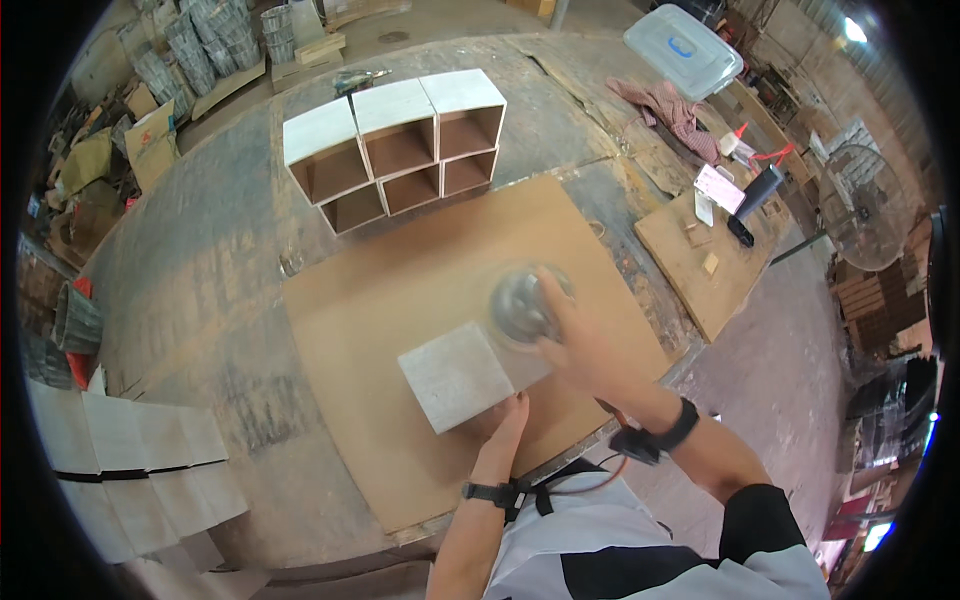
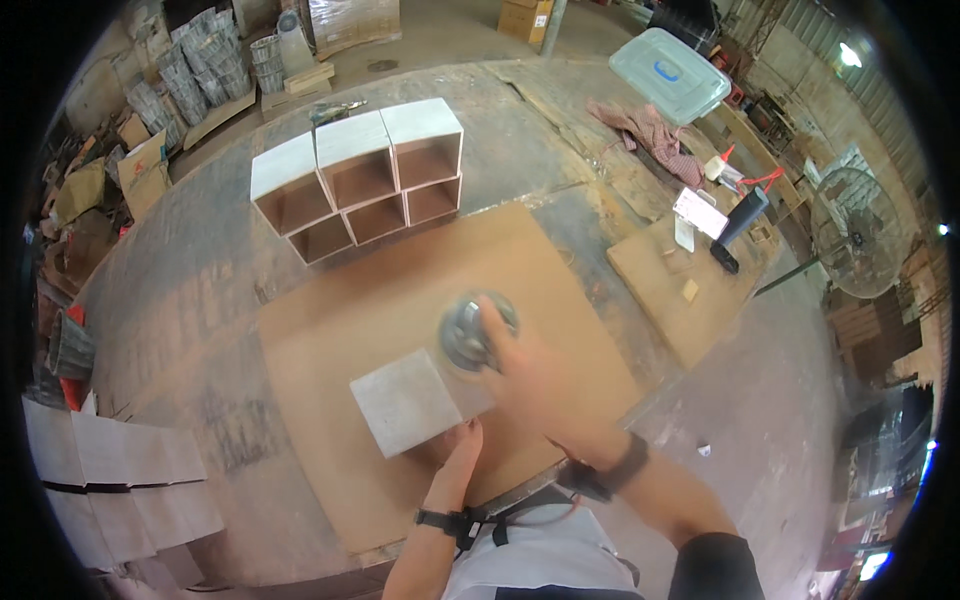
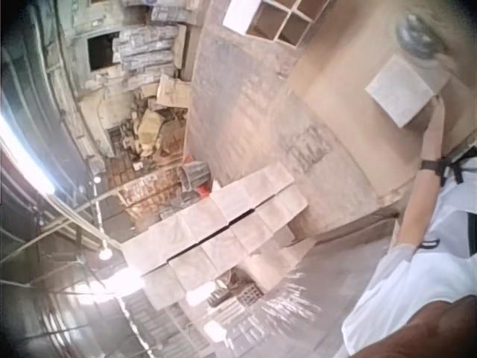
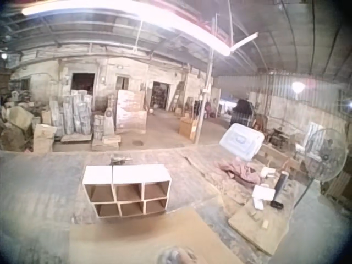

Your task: Sanding a small white wooden box using a power sander.

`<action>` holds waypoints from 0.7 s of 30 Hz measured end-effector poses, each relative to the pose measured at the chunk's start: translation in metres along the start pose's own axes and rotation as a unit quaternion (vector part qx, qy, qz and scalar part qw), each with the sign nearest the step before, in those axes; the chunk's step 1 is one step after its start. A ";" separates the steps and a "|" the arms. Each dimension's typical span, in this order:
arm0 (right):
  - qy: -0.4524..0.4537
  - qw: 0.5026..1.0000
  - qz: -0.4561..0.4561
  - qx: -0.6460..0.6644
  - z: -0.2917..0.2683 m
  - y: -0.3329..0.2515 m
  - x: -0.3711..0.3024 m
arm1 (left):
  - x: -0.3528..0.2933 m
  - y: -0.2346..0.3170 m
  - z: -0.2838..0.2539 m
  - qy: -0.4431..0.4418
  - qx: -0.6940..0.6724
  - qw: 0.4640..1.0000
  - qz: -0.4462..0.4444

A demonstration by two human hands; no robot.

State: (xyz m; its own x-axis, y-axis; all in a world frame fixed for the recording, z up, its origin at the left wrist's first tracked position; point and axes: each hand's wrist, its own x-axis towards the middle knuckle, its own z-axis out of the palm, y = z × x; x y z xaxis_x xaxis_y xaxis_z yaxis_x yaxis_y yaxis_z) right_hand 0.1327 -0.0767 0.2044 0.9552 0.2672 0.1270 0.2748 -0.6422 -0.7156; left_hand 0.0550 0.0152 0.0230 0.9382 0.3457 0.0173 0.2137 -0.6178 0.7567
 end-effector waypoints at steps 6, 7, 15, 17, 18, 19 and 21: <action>-0.166 0.974 -0.064 -0.141 -0.006 -0.045 -0.048 | -0.003 -0.002 -0.002 0.005 -0.007 1.000 -0.006; -0.112 0.971 -0.101 -0.187 -0.007 -0.030 -0.036 | -0.003 -0.001 -0.009 0.011 -0.005 1.000 -0.005; -0.075 0.982 -0.091 -0.149 -0.012 -0.009 -0.063 | -0.003 0.005 0.000 0.003 0.004 1.000 0.000; -0.113 0.980 -0.113 -0.115 0.014 -0.045 -0.053 | -0.004 0.001 -0.003 0.010 0.005 1.000 -0.008; -0.152 0.975 -0.138 -0.083 0.020 -0.056 -0.047 | -0.002 0.002 -0.005 0.013 0.007 1.000 -0.008; -0.158 0.973 -0.148 -0.075 0.021 -0.057 -0.037 | -0.002 0.001 -0.006 0.018 0.009 1.000 -0.008; -0.090 0.981 -0.127 -0.120 0.020 -0.048 -0.017 | 0.000 0.003 -0.001 0.017 0.012 1.000 -0.005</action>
State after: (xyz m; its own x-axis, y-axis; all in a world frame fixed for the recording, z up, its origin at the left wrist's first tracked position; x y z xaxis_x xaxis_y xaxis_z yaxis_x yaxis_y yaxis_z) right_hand 0.1008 -0.0361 0.2227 0.8241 0.5486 0.1408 0.5391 -0.6835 -0.4922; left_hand 0.0550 0.0136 0.0257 0.9264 0.3752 0.0323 0.2296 -0.6307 0.7413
